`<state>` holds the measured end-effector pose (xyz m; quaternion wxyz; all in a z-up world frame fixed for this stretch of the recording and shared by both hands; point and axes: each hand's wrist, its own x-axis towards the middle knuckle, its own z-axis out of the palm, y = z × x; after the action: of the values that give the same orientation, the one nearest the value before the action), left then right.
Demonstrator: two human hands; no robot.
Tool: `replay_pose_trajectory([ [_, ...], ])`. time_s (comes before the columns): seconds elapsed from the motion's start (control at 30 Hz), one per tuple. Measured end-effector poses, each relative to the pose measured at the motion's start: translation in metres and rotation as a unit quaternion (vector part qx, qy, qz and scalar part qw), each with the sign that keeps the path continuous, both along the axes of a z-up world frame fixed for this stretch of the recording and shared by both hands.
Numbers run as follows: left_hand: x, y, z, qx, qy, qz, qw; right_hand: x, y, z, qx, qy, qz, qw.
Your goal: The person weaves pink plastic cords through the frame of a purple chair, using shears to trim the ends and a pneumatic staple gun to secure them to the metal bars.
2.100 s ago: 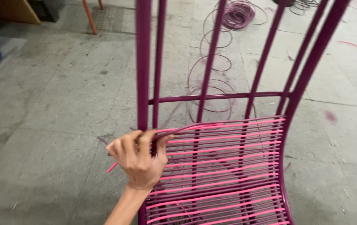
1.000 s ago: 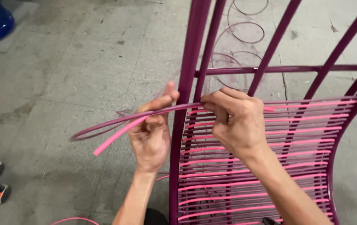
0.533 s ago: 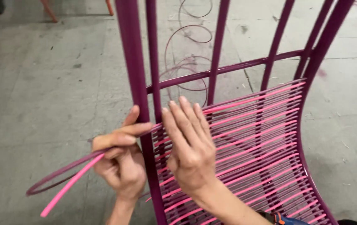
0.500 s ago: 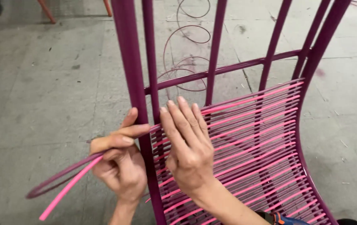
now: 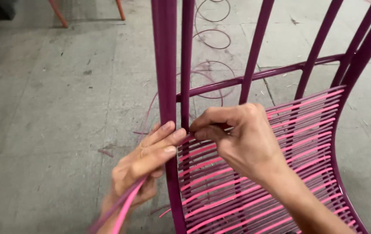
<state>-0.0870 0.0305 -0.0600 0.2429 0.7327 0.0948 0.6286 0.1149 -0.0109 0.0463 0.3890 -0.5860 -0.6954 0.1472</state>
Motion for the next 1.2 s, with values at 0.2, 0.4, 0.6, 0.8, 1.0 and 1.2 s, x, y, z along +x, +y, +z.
replay_pose_trajectory([
  [0.2,-0.019,0.019,0.026,0.104,0.198,-0.002,0.975,0.001,0.013,0.014,-0.180,0.007,-0.021,0.983],
  [0.4,0.028,0.022,-0.016,0.020,-0.022,-0.097,0.995,0.006,0.018,0.003,-0.227,0.031,-0.025,0.973],
  [0.6,0.046,0.003,-0.009,-0.088,-0.199,-0.144,0.965,0.011,0.013,-0.014,-0.161,0.064,0.006,0.985],
  [0.8,0.046,-0.001,-0.014,-0.104,-0.159,-0.082,0.978,0.002,0.009,-0.019,-0.114,0.048,0.001,0.992],
  [1.0,0.059,-0.003,-0.025,0.002,-0.164,0.092,0.982,-0.002,-0.002,-0.030,-0.019,0.005,-0.004,1.000],
  [1.2,0.060,-0.007,-0.004,0.083,-0.090,0.152,0.981,0.006,-0.012,-0.019,0.053,-0.001,0.003,0.999],
])
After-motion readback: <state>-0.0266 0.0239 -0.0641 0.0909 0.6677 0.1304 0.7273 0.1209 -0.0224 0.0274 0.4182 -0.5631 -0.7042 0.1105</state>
